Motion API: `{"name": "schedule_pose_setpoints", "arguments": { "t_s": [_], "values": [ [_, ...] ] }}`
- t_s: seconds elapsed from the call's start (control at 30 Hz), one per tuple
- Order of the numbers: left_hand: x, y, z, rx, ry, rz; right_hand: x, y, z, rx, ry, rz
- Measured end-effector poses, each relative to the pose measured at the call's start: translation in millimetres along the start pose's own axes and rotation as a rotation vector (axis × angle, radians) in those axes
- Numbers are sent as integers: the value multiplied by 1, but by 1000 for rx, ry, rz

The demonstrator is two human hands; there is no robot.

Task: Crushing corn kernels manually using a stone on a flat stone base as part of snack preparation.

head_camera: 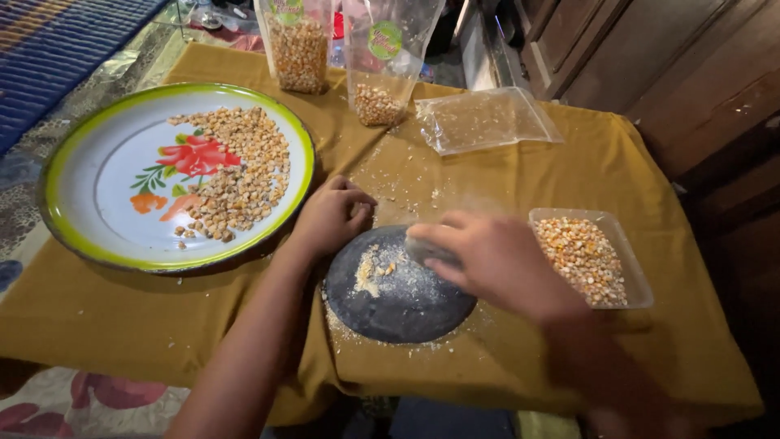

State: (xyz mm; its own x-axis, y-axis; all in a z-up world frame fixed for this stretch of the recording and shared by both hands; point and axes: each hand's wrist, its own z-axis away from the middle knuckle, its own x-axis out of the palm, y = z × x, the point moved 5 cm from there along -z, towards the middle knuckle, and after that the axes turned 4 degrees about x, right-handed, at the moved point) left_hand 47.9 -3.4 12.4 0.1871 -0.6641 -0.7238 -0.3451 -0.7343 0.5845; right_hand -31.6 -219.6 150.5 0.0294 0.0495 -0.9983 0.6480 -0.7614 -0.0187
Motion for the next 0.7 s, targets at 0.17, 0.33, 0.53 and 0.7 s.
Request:
{"name": "schedule_pose_setpoints", "arguments": {
  "t_s": [0.17, 0.33, 0.53, 0.7],
  "values": [
    [-4, 2, 3, -13, -8, 19, -14, -4, 4, 50, -33, 7],
    [-4, 3, 1, -11, -22, 1, -35, 5, 3, 136, -36, -173],
    [-2, 0, 1, -2, -18, -1, -27, 47, -15, 134, 149, -405],
    [-4, 1, -1, -16, -20, 14, 23, 72, -46, 467, 309, -800]
  ]
}}
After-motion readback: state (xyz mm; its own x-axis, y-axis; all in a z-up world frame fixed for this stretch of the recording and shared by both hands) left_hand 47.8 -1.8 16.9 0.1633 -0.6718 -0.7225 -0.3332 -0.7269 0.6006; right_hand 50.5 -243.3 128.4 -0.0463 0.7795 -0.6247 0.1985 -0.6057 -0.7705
